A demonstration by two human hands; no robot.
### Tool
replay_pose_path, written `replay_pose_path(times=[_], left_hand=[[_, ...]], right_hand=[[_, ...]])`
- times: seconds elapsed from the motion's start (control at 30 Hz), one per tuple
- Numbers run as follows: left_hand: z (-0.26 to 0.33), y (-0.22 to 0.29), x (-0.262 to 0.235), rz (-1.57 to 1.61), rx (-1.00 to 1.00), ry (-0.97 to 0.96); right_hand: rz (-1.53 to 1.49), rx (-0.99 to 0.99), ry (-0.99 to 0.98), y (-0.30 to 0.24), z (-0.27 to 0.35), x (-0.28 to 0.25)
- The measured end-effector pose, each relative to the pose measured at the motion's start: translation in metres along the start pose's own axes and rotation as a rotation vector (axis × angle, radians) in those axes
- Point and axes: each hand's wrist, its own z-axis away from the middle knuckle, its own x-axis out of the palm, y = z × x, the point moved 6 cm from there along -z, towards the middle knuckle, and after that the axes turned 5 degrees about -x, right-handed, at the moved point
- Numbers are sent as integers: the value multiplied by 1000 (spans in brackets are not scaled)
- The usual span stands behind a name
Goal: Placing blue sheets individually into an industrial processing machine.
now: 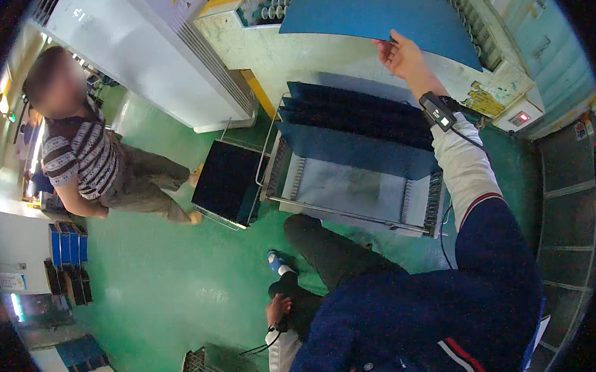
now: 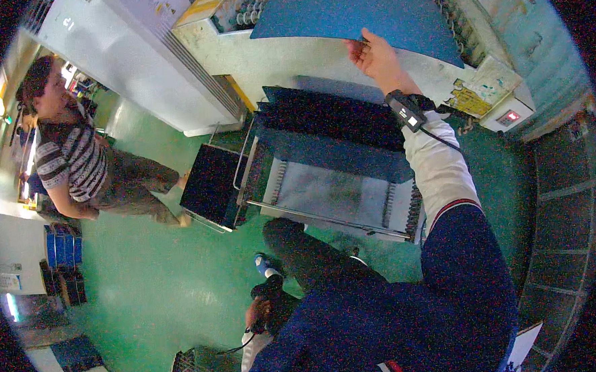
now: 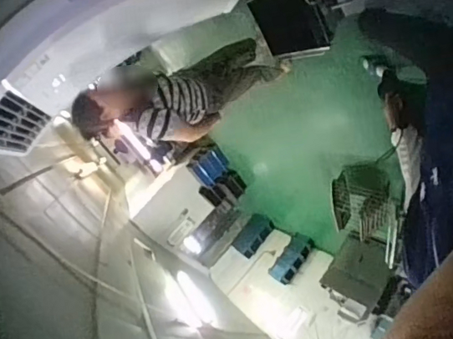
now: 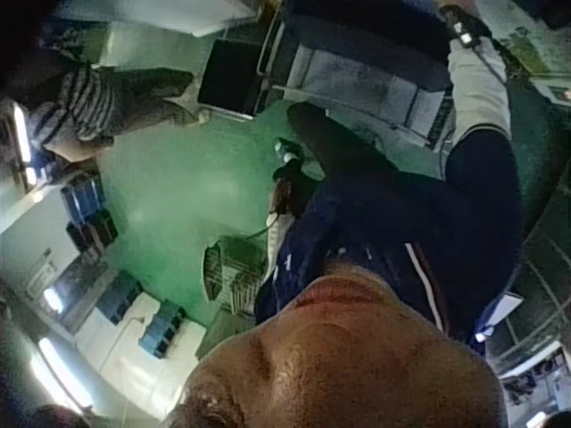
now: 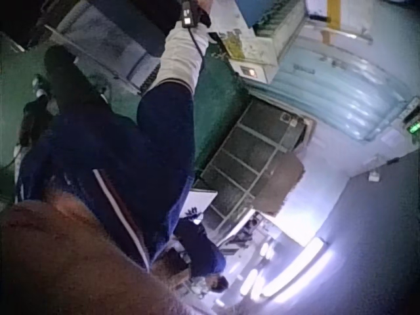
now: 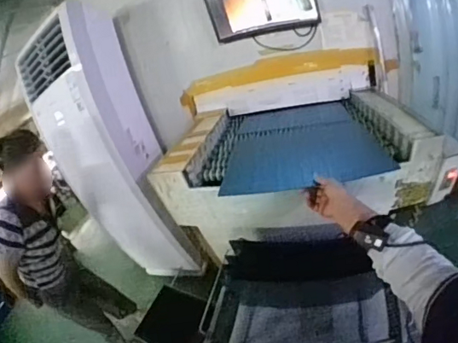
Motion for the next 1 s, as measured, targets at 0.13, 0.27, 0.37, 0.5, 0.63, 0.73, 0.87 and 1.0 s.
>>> replay_pose_path(times=[0.13, 0.27, 0.37, 0.5, 0.63, 0.73, 0.87, 1.0], left_hand=[[5, 3, 3, 55, -24, 22], [-9, 2, 1, -5, 46, -66], [-4, 0, 3, 81, -23, -9], [-21, -17, -12, 119, -16, -95], [-3, 0, -5, -196, 167, -108], [-12, -16, -17, 156, 8, -163], [14, 6, 0, 94, 16, -59], [-13, -1, -9, 229, 16, -73]], right_hand=[[230, 32, -75, 4, 14, 12], [1679, -736, -77, 16, 39, 9], [2096, -963, -219, 72, 126, 32], [1996, -814, -333, 91, 123, 16], [1973, -876, -248, 67, 141, 53], [1931, -951, -248, 59, 174, 81], [1859, -903, -352, 72, 219, 69], [1920, -784, -518, 115, 253, 45]])
